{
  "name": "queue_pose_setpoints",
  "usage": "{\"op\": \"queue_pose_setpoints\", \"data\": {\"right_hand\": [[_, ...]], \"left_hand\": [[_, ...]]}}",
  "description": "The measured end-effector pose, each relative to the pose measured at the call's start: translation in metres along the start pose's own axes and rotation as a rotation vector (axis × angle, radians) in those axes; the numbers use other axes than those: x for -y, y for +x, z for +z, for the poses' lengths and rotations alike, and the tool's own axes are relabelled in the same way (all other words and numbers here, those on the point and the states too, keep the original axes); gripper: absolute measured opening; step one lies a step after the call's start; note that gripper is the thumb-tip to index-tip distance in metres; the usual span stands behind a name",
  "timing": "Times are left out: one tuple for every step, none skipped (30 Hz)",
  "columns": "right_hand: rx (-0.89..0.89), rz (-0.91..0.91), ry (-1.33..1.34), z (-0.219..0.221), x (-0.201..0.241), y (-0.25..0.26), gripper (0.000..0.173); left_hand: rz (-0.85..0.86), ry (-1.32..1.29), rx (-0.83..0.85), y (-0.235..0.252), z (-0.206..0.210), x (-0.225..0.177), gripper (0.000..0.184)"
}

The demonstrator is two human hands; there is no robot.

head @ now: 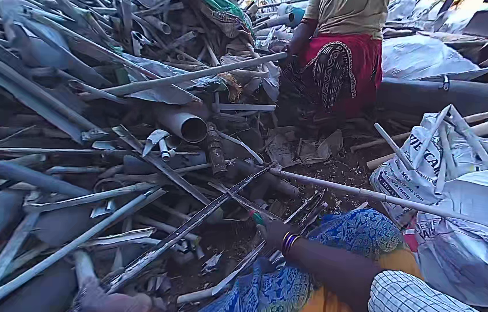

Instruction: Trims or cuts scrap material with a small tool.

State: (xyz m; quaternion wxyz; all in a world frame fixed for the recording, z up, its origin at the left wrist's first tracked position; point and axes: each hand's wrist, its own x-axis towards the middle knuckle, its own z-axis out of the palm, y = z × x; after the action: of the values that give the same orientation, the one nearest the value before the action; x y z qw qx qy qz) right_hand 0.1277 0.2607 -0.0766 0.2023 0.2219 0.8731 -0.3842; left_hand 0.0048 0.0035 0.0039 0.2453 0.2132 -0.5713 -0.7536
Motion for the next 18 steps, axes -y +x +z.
{"op": "queue_pose_setpoints", "data": {"right_hand": [[0.027, -0.095, -0.078, 0.003, 0.008, -0.007, 0.057], [0.037, -0.179, -0.147, 0.005, 0.015, -0.013, 0.057], [0.032, -0.215, -0.201, 0.006, 0.018, -0.015, 0.057], [0.02, -0.195, -0.222, 0.008, 0.016, -0.015, 0.057], [0.005, -0.127, -0.209, 0.008, 0.011, -0.011, 0.057], [-0.024, -0.038, -0.162, 0.006, 0.005, -0.002, 0.057], [-0.062, 0.056, -0.092, 0.003, -0.002, 0.007, 0.057], [-0.099, 0.117, -0.039, -0.001, -0.007, 0.015, 0.057], [-0.12, 0.136, -0.02, -0.003, -0.008, 0.018, 0.057], [-0.121, 0.112, -0.016, -0.003, -0.006, 0.017, 0.057], [-0.097, 0.056, -0.034, 0.001, -0.002, 0.012, 0.057], [-0.057, -0.026, -0.079, 0.006, 0.003, 0.005, 0.058], [-0.024, -0.124, -0.131, 0.01, 0.008, -0.001, 0.058], [-0.008, -0.196, -0.175, 0.014, 0.012, -0.006, 0.059], [-0.009, -0.215, -0.217, 0.015, 0.014, -0.008, 0.058], [-0.023, -0.182, -0.242, 0.014, 0.012, -0.005, 0.058], [-0.042, -0.111, -0.22, 0.013, 0.007, 0.0, 0.057], [-0.074, -0.032, -0.14, 0.011, -0.002, 0.009, 0.055]], "left_hand": [[0.005, 0.002, -0.009, 0.008, -0.003, 0.007, 0.028], [0.0, -0.004, -0.01, 0.013, -0.004, 0.011, 0.027], [-0.003, -0.005, -0.003, 0.011, -0.001, 0.01, 0.023], [-0.005, -0.005, -0.01, 0.009, -0.001, 0.009, 0.02], [-0.014, -0.005, -0.027, 0.007, -0.001, 0.008, 0.018], [-0.023, -0.013, -0.032, 0.007, -0.001, 0.009, 0.017], [-0.022, -0.022, -0.032, 0.008, 0.0, 0.011, 0.015], [-0.012, -0.046, -0.023, 0.011, 0.0, 0.013, 0.012], [0.005, -0.064, -0.017, 0.014, 0.0, 0.015, 0.011], [0.015, -0.078, -0.011, 0.016, 0.001, 0.016, 0.01], [0.022, -0.089, -0.004, 0.017, 0.0, 0.017, 0.01], [0.03, -0.094, -0.007, 0.019, 0.001, 0.018, 0.009], [0.031, -0.106, -0.013, 0.021, 0.002, 0.018, 0.009], [0.024, -0.125, -0.014, 0.022, 0.002, 0.018, 0.008], [0.022, -0.145, -0.013, 0.023, 0.002, 0.02, 0.008], [0.023, -0.163, -0.005, 0.023, 0.0, 0.021, 0.008], [0.018, -0.167, 0.016, 0.023, -0.002, 0.022, 0.007], [0.011, -0.167, 0.039, 0.022, -0.003, 0.024, 0.008]]}}
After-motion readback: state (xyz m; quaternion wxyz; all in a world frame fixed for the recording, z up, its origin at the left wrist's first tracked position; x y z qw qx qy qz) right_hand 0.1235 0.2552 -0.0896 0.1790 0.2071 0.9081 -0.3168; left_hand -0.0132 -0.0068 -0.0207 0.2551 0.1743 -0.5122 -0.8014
